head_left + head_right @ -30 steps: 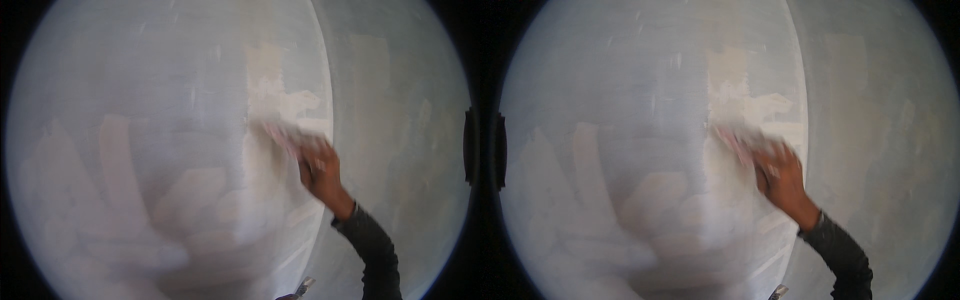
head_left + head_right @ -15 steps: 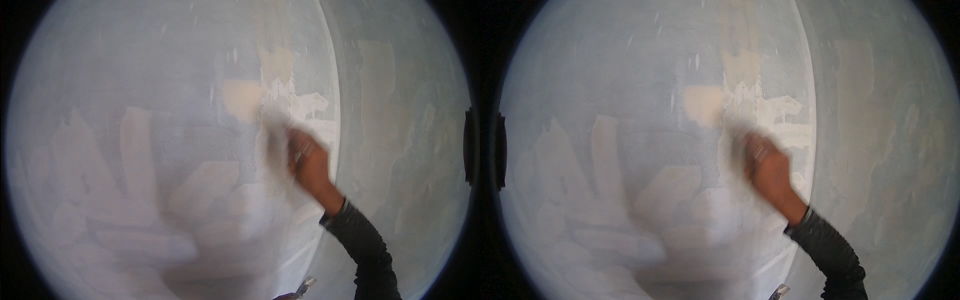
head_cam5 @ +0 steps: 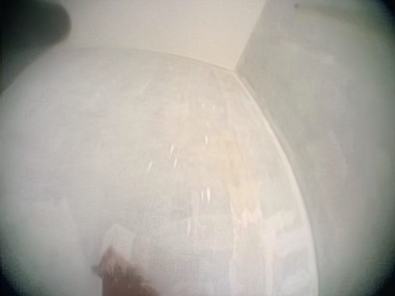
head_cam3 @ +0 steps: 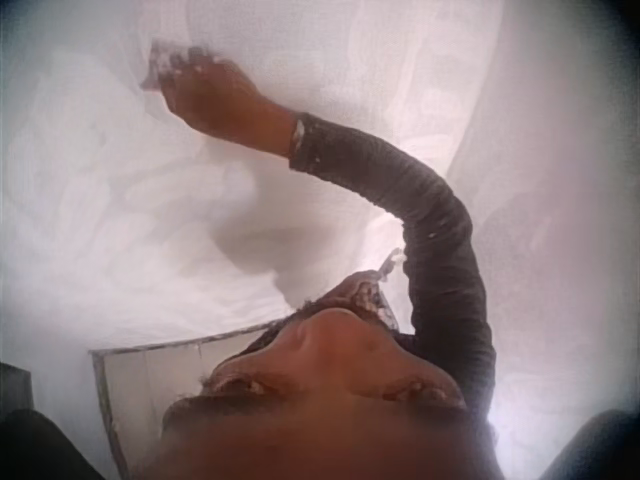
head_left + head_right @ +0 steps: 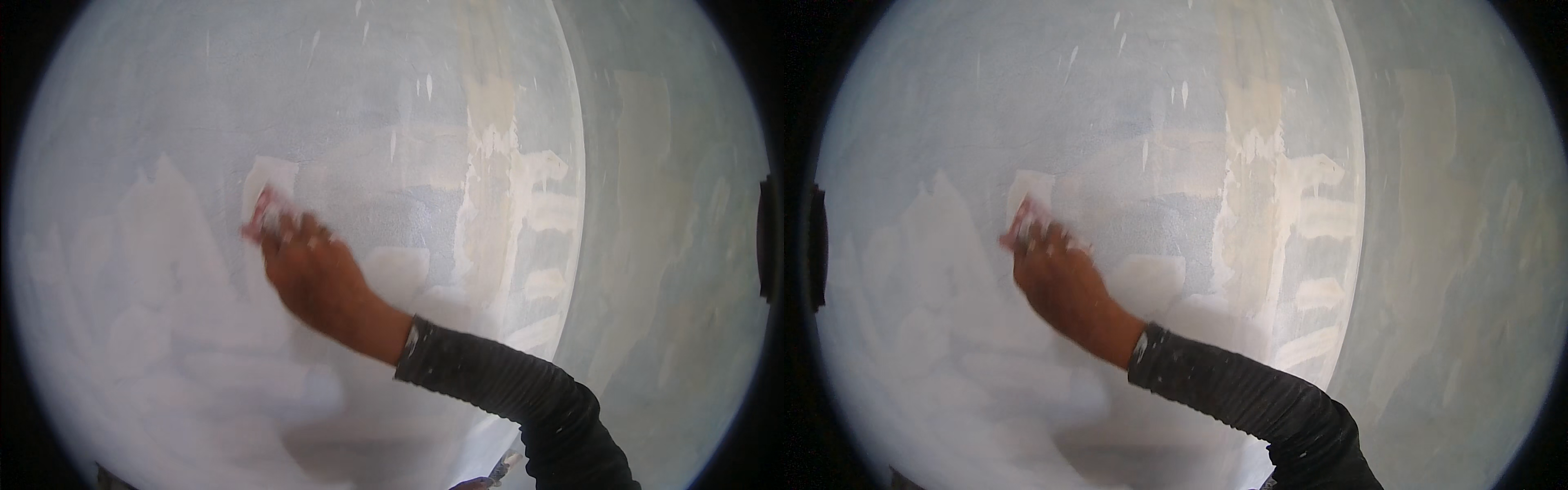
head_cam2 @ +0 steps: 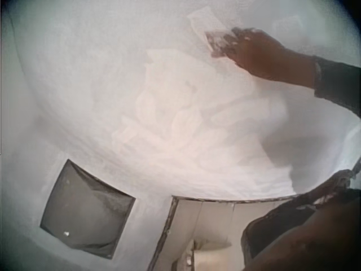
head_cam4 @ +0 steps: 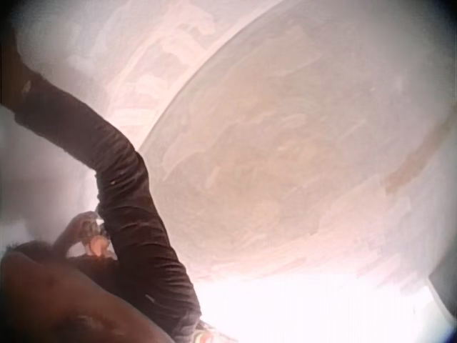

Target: The person applies plaster to a wall using a putty knife and a hawk. The person scrapes material from a container and spreads it across the wall surface in smooth strokes, then returns to the container to collect more material and continues the process.

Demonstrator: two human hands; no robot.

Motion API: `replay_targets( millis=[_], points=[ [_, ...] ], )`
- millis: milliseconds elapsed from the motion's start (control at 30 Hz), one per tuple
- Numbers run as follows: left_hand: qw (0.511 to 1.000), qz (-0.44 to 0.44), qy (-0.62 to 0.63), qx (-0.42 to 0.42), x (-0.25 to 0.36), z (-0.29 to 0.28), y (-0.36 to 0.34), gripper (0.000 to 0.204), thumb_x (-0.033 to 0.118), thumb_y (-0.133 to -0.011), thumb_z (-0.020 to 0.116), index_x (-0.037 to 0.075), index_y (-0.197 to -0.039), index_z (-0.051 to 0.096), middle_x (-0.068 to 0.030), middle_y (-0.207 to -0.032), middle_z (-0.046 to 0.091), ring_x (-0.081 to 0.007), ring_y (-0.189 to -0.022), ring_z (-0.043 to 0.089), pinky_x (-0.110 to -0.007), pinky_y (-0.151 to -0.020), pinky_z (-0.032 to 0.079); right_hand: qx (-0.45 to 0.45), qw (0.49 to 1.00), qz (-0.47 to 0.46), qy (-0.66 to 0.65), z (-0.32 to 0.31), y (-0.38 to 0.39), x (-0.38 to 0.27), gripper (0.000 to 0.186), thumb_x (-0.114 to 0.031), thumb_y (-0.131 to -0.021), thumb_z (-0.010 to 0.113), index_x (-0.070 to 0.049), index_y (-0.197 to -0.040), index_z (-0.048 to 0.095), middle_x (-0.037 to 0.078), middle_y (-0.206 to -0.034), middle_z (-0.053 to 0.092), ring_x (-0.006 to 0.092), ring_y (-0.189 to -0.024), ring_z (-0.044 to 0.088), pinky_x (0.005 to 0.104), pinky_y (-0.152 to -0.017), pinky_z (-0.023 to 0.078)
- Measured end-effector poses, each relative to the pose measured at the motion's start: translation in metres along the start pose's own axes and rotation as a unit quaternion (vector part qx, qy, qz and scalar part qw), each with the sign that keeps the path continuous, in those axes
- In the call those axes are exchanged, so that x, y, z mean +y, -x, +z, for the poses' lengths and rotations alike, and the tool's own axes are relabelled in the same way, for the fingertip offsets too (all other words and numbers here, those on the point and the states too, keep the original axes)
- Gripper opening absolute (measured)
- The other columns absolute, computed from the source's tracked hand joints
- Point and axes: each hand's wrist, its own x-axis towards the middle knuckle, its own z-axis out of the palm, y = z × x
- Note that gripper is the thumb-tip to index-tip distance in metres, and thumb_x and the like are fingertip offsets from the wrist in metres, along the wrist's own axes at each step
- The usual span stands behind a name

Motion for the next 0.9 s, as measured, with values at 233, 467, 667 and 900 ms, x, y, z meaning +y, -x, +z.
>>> replay_targets(
  millis=[233,467,667,900],
  points=[
    [0.991,0.072,-0.087,0.065,-0.006,0.005,0.042,0.032,0.027,-0.104,0.053,0.001,-0.122,0.059,-0.0052,-0.090,0.064,-0.0133,-0.073,0.061,-0.028,-0.064,0.050,0.010,0.981,0.115,-0.158,-0.082,0.026,0.085,0.056,0.005,-0.086,0.063,-0.008,-0.140,0.059,0.014,-0.116,0.072,0.0170,-0.079,0.069,0.0327,-0.071,0.060],
    [0.959,0.161,-0.192,0.132,0.031,0.037,0.073,0.031,0.025,-0.105,0.053,0.001,-0.123,0.059,-0.0046,-0.091,0.064,-0.0127,-0.075,0.061,-0.028,-0.066,0.050,0.057,0.950,0.228,-0.204,-0.192,0.163,0.114,0.034,-0.003,-0.094,0.059,0.002,-0.127,0.063,0.019,-0.111,0.072,0.0279,-0.089,0.071,0.0381,-0.082,0.057],
    [0.976,0.139,-0.151,0.068,0.070,0.126,0.091,0.028,0.023,-0.105,0.052,0.001,-0.122,0.057,-0.0026,-0.084,0.059,-0.0079,-0.060,0.054,-0.023,-0.050,0.041,-0.257,0.956,0.088,-0.111,-0.294,0.324,0.052,0.039,-0.018,-0.080,0.075,-0.031,-0.117,0.074,-0.005,-0.137,0.065,0.0243,-0.129,0.058,0.0432,-0.108,0.051],
    [0.964,0.134,-0.221,0.057,0.119,0.148,0.079,0.032,0.024,-0.104,0.053,0.000,-0.124,0.055,-0.0048,-0.080,0.058,-0.0081,-0.054,0.051,-0.022,-0.042,0.036,-0.411,0.903,0.000,-0.124,-0.274,0.286,0.061,0.048,-0.031,-0.085,0.066,-0.033,-0.133,0.065,-0.007,-0.142,0.057,0.0226,-0.138,0.049,0.0386,-0.115,0.047]
  ],
)
